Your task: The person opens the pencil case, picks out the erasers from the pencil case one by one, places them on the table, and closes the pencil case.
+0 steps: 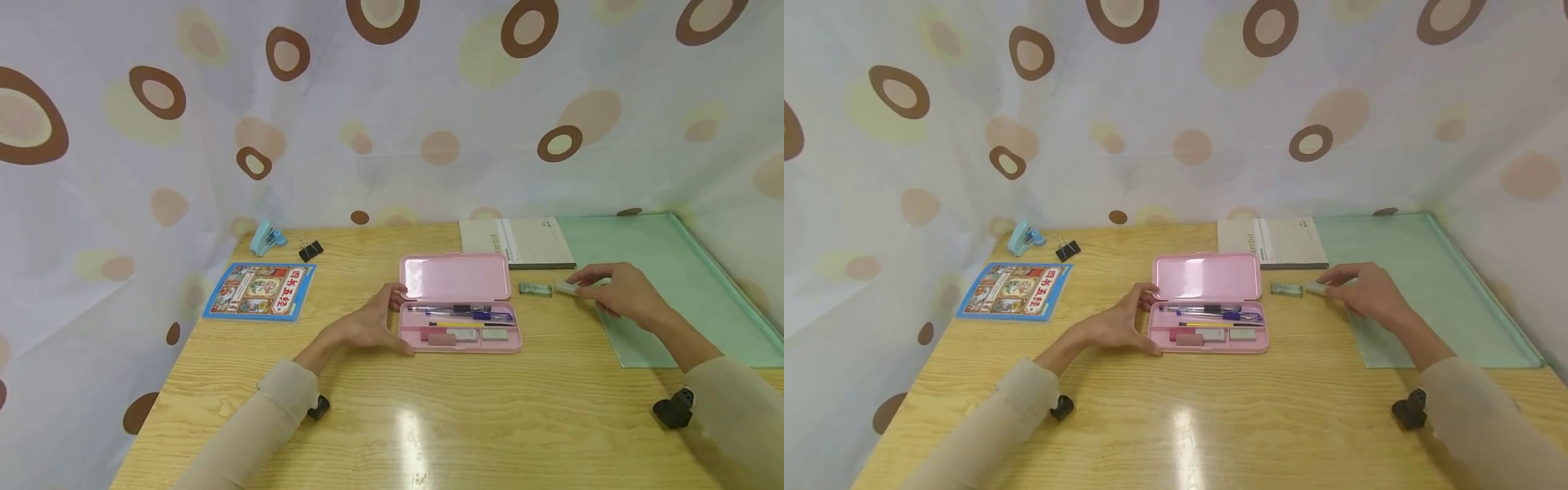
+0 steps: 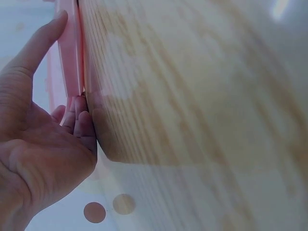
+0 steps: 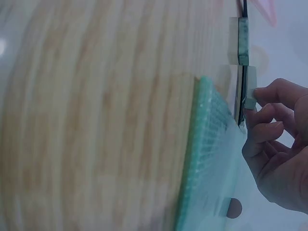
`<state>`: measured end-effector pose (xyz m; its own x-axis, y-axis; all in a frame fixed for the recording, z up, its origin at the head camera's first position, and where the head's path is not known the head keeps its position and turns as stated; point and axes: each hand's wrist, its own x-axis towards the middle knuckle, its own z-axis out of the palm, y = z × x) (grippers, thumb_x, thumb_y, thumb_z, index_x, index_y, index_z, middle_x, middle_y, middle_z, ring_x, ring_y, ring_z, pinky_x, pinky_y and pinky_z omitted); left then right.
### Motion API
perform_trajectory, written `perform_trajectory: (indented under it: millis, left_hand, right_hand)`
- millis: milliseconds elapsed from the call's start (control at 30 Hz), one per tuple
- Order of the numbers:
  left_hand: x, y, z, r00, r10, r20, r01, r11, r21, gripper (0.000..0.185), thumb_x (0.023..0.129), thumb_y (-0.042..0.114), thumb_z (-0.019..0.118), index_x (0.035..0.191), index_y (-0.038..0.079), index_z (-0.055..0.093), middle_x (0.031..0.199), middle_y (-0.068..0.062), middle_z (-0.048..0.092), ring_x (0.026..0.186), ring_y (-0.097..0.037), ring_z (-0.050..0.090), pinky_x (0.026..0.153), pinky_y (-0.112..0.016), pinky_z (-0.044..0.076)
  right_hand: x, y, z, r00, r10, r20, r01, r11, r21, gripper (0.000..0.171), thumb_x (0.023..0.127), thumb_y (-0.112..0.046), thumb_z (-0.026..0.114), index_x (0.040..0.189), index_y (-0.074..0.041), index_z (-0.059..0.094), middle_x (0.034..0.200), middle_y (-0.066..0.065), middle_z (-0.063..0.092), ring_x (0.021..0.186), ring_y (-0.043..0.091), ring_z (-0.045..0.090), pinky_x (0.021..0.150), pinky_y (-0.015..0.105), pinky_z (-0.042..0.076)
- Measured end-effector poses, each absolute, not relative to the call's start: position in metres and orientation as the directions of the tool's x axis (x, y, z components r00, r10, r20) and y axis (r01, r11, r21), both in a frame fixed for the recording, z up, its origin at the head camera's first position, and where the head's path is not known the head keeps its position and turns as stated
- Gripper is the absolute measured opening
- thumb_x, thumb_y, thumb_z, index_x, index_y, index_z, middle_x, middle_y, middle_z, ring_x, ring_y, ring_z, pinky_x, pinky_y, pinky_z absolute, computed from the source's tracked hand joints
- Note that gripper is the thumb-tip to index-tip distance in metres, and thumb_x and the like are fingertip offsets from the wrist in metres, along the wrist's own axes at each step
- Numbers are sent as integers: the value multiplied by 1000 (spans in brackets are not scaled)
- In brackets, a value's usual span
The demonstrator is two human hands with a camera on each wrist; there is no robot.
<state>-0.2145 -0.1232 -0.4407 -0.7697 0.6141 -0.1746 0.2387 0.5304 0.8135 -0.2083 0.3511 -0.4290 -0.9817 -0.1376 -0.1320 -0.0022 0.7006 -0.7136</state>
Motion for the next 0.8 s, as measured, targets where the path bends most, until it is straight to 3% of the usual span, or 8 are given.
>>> perform_trajectory:
  millis: [67, 367, 600, 633, 800]
  left_hand:
    - [-214, -123, -440, -770, 613, -173, 238, 529, 815, 108, 72, 23, 95, 153, 11, 25, 138, -10, 44, 129, -23, 44, 117, -39, 36]
    - [-214, -122, -441, -770, 610, -187, 231, 539, 810, 107, 73, 23, 95, 153, 11, 25, 138, -10, 44, 129, -23, 44, 117, -37, 36]
    - [-215, -123, -441, -776, 600, -194, 228, 553, 801, 107, 72, 24, 96, 152, 13, 25, 141, -10, 44, 131, -24, 44, 118, -38, 36]
    - [-215, -123, -442, -777, 598, -197, 226, 557, 799, 107, 72, 24, 96, 152, 13, 25, 141, -9, 44, 131, -23, 43, 118, -38, 36]
    - [-215, -123, -443, -779, 594, -201, 223, 561, 797, 108, 72, 26, 96, 153, 14, 25, 141, -9, 43, 132, -23, 43, 118, -38, 35]
  right_hand:
    - [-209, 352, -432, -983, -143, -119, -22, 725, -689, 30, 102, -23, 67, 125, -5, 71, 116, 19, 65, 47, 17, 43, 45, 35, 42]
    - [-206, 350, -429, -979, -141, -147, 6, 702, -712, 34, 103, -23, 66, 130, -4, 67, 129, 23, 61, 53, 16, 46, 48, 34, 43]
    - [-199, 332, -420, -974, -184, -130, -2, 582, -813, 40, 103, -26, 68, 136, -4, 63, 111, 14, 65, 56, 16, 46, 50, 37, 43]
    - [-198, 327, -419, -971, -200, -131, -2, 557, -831, 41, 102, -26, 68, 137, -4, 63, 116, 13, 64, 56, 16, 46, 50, 37, 43]
    - [-191, 301, -418, -951, -281, -130, -18, 469, -883, 41, 101, -23, 70, 137, -4, 62, 119, 22, 63, 55, 17, 47, 48, 36, 43]
